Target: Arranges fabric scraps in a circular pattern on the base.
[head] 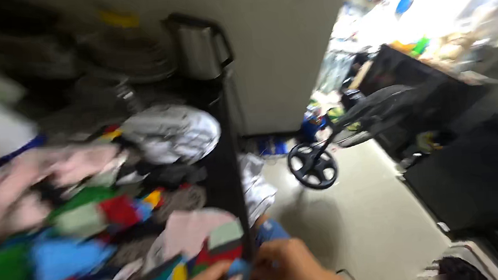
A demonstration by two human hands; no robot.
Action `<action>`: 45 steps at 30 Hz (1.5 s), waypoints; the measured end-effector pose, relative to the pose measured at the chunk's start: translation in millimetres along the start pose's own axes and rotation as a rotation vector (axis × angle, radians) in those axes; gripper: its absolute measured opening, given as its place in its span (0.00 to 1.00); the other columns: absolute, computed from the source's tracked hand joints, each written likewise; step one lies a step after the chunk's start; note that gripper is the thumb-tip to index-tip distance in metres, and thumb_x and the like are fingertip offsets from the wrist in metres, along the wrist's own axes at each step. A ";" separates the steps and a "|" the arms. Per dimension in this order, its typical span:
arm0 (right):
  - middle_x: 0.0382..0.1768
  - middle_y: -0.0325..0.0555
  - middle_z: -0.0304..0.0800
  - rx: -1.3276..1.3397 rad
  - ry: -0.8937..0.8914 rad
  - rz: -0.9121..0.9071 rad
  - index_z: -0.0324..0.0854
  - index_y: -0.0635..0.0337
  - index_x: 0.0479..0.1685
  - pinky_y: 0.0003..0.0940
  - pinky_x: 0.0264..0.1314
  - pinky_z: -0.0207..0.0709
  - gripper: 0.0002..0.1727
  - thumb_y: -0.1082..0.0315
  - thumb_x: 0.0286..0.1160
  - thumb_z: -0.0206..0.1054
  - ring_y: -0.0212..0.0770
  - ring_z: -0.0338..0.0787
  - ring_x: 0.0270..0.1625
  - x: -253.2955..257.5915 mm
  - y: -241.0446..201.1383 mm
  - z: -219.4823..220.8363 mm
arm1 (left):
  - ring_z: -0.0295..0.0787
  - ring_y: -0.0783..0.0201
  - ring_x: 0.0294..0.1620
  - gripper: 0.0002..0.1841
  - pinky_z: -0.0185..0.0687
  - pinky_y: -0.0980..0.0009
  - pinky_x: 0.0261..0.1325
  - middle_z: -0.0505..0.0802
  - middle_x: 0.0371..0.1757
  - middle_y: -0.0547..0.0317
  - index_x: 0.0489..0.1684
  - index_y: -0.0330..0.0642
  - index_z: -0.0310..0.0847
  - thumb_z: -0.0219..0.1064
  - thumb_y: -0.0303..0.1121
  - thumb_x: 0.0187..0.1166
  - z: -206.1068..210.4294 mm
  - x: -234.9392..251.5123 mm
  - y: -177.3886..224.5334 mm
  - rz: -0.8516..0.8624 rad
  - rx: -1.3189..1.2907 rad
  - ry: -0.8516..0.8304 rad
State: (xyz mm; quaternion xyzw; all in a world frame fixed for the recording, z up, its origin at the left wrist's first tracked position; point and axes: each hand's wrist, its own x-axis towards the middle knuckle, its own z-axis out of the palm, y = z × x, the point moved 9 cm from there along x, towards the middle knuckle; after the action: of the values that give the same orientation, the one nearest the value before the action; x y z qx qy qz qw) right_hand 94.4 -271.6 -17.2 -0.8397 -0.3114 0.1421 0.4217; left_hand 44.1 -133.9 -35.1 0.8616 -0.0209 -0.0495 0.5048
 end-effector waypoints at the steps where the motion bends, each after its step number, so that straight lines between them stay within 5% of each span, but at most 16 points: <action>1: 0.41 0.55 0.95 0.049 -0.026 0.019 0.92 0.66 0.45 0.53 0.53 0.87 0.09 0.71 0.74 0.71 0.50 0.95 0.45 2.6 6.3 3.1 | 0.93 0.48 0.46 0.13 0.86 0.47 0.55 0.95 0.45 0.39 0.51 0.28 0.89 0.68 0.31 0.81 -1.4 1.6 -2.4 -0.048 0.010 0.027; 4: 0.40 0.49 0.94 0.107 -0.008 0.036 0.92 0.63 0.43 0.42 0.51 0.87 0.08 0.69 0.75 0.70 0.42 0.93 0.44 9.2 26.2 14.3 | 0.94 0.63 0.40 0.08 0.91 0.59 0.47 0.96 0.38 0.56 0.41 0.41 0.92 0.72 0.34 0.74 -4.2 4.6 -19.6 -0.119 0.043 0.172; 7: 0.35 0.44 0.90 0.096 0.031 0.000 0.91 0.62 0.39 0.31 0.44 0.85 0.08 0.66 0.74 0.71 0.35 0.89 0.39 22.7 38.3 20.3 | 0.91 0.66 0.35 0.08 0.88 0.62 0.42 0.94 0.33 0.59 0.40 0.42 0.92 0.72 0.36 0.75 -12.5 14.2 -32.7 -0.187 0.050 0.203; 17: 0.34 0.44 0.90 -0.195 0.099 -0.101 0.92 0.57 0.34 0.41 0.44 0.83 0.08 0.64 0.72 0.70 0.45 0.90 0.42 76.0 40.2 16.5 | 0.90 0.64 0.36 0.08 0.86 0.62 0.44 0.93 0.34 0.60 0.41 0.44 0.91 0.69 0.37 0.79 -36.8 48.3 -44.9 -0.270 0.273 0.305; 34: 0.32 0.46 0.89 -0.350 -0.030 -0.095 0.90 0.59 0.31 0.40 0.38 0.84 0.10 0.63 0.73 0.69 0.47 0.91 0.40 102.8 51.0 21.3 | 0.85 0.65 0.25 0.10 0.80 0.63 0.33 0.89 0.22 0.63 0.35 0.46 0.92 0.66 0.38 0.79 -40.5 68.4 -48.5 -0.212 0.516 0.403; 40: 0.31 0.41 0.89 -0.317 -0.017 -0.118 0.90 0.55 0.32 0.36 0.36 0.82 0.12 0.60 0.77 0.65 0.40 0.90 0.37 107.7 42.1 13.1 | 0.80 0.80 0.24 0.09 0.75 0.81 0.30 0.88 0.23 0.71 0.36 0.49 0.92 0.66 0.40 0.79 -55.2 66.2 -37.6 -0.118 0.434 0.535; 45: 0.31 0.45 0.88 -0.359 -0.106 -0.072 0.90 0.59 0.32 0.45 0.35 0.83 0.10 0.63 0.76 0.69 0.44 0.91 0.35 116.4 43.0 17.1 | 0.78 0.71 0.20 0.06 0.74 0.70 0.26 0.84 0.19 0.67 0.33 0.47 0.91 0.71 0.36 0.75 -51.5 74.9 -48.2 -0.241 0.497 0.425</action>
State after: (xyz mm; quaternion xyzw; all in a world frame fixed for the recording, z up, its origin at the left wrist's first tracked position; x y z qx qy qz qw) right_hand 192.3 -205.6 -59.0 -0.8810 -0.3834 0.1133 0.2528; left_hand 123.4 -72.0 -57.0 0.9454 0.1753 0.0782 0.2633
